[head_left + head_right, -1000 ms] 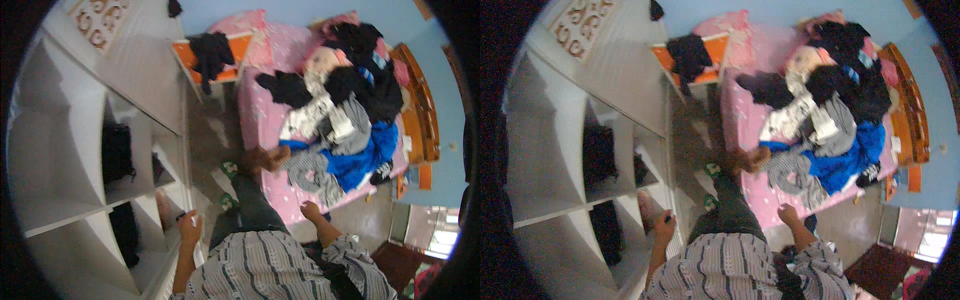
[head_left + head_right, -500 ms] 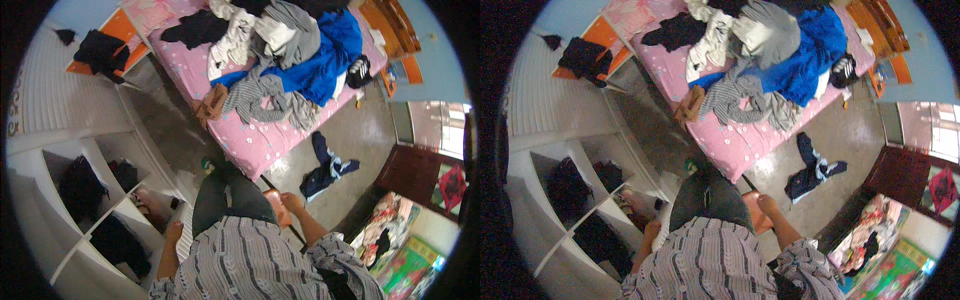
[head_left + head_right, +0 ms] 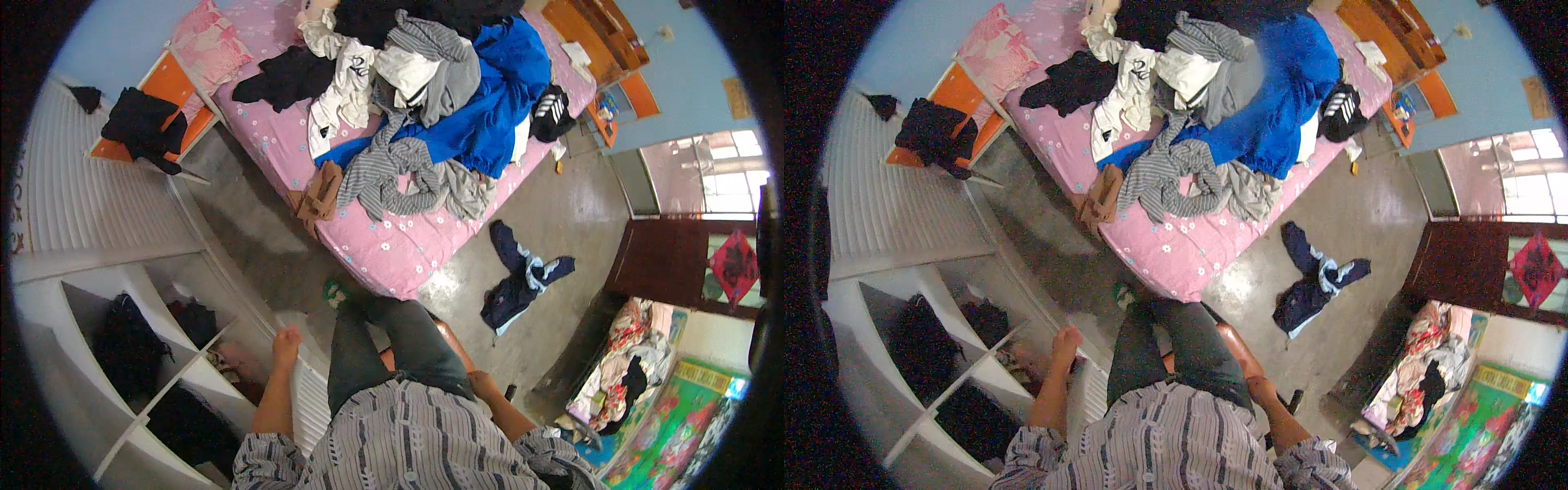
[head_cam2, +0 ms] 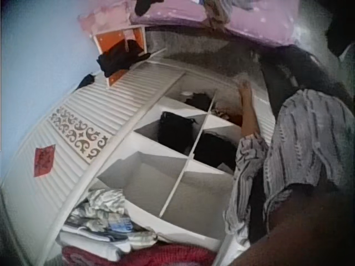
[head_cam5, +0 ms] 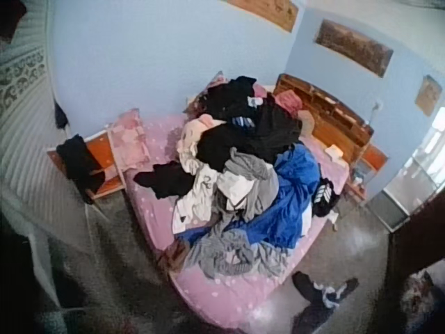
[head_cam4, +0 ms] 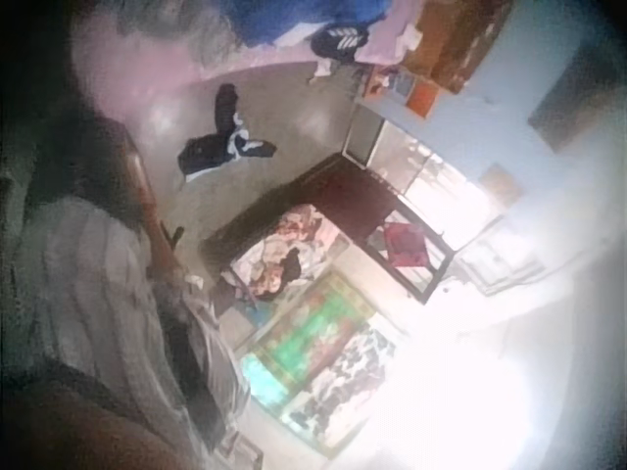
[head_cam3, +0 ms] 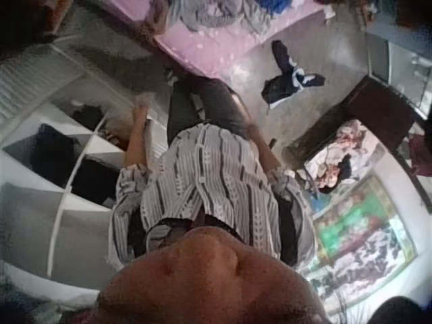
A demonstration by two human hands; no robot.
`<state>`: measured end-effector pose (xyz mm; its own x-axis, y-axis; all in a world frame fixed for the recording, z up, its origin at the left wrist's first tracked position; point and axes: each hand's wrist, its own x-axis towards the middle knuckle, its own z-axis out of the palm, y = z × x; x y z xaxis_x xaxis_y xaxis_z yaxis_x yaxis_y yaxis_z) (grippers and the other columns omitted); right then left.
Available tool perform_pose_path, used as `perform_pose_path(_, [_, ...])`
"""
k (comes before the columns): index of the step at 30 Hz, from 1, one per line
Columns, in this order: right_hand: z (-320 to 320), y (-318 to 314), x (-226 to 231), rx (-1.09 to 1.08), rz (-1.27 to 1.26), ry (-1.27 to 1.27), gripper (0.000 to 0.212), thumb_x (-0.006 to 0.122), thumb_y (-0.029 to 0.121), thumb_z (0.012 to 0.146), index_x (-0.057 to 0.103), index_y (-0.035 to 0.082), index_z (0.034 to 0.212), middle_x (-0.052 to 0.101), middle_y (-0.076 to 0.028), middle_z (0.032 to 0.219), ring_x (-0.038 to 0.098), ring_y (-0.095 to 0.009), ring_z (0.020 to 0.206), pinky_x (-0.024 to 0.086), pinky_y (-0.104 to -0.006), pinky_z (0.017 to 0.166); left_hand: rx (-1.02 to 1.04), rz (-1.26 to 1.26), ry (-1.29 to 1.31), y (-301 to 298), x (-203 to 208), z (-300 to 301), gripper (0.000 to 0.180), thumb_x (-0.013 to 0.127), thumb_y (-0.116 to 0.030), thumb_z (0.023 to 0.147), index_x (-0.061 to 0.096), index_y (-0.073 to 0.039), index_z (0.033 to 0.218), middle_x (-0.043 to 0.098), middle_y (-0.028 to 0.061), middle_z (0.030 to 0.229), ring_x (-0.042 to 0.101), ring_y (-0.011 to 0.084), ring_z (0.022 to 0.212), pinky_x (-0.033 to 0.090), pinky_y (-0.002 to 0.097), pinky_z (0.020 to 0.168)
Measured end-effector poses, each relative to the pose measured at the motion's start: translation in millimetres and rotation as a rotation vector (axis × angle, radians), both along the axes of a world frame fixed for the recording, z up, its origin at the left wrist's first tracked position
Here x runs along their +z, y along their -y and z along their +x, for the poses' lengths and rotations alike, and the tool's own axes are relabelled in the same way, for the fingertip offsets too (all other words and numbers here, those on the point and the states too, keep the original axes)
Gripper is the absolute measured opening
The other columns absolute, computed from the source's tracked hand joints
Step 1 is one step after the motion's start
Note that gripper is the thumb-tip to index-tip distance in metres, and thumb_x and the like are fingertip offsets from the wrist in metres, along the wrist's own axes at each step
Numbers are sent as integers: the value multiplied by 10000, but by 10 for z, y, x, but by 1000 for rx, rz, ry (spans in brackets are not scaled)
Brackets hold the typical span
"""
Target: The person sits on the floor and folds several garments, including a brown pair of pants, a grey patterned top, a striped shirt, and a blue jacket. The folded items are placed into a white wardrobe.
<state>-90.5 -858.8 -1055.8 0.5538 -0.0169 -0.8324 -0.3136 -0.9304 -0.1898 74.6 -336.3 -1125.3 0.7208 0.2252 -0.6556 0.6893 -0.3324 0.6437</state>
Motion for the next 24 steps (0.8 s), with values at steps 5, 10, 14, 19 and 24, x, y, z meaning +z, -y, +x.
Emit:
perform_pose_path(5, [613,405,-1,-547,63,11,283,560,259,875,620,35,1037,653,-132,804,658,-237,748,509,-321,684,-3,105,-48,395,-343,-449,206,562,-208,871,627,-21,929,659,148,846,633,251,806,481,346,730])
perform_pose_path(10, [1713,332,-303,-274,122,104,353,617,269,838,606,52,1116,667,-173,948,663,-282,830,522,-368,728,-68,183,141,975,-411,-383,180,581,-168,869,613,-49,1001,660,142,852,638,245,791,487,328,726])
perform_pose_path(14, [2390,272,-919,179,345,24,423,629,327,818,584,92,1167,651,-154,1045,630,-333,935,505,-421,795,81,195,133,1757,-452,36,168,581,-159,883,613,-57,1012,666,104,852,631,194,756,491,308,710])
perform_pose_path(19, [2191,118,-1933,534,418,-258,492,664,330,772,558,96,1192,628,-148,1079,603,-336,998,497,-450,818,416,103,216,2894,-800,625,162,580,-139,895,610,-29,1010,665,81,842,615,145,743,491,289,692])
perform_pose_path(24, [1491,-163,-2603,834,382,-398,616,748,369,681,542,104,1197,602,-143,1078,606,-332,959,493,-465,778,68,244,406,3218,-1254,1113,173,607,-128,884,609,-17,1017,652,67,817,612,134,749,490,278,690])
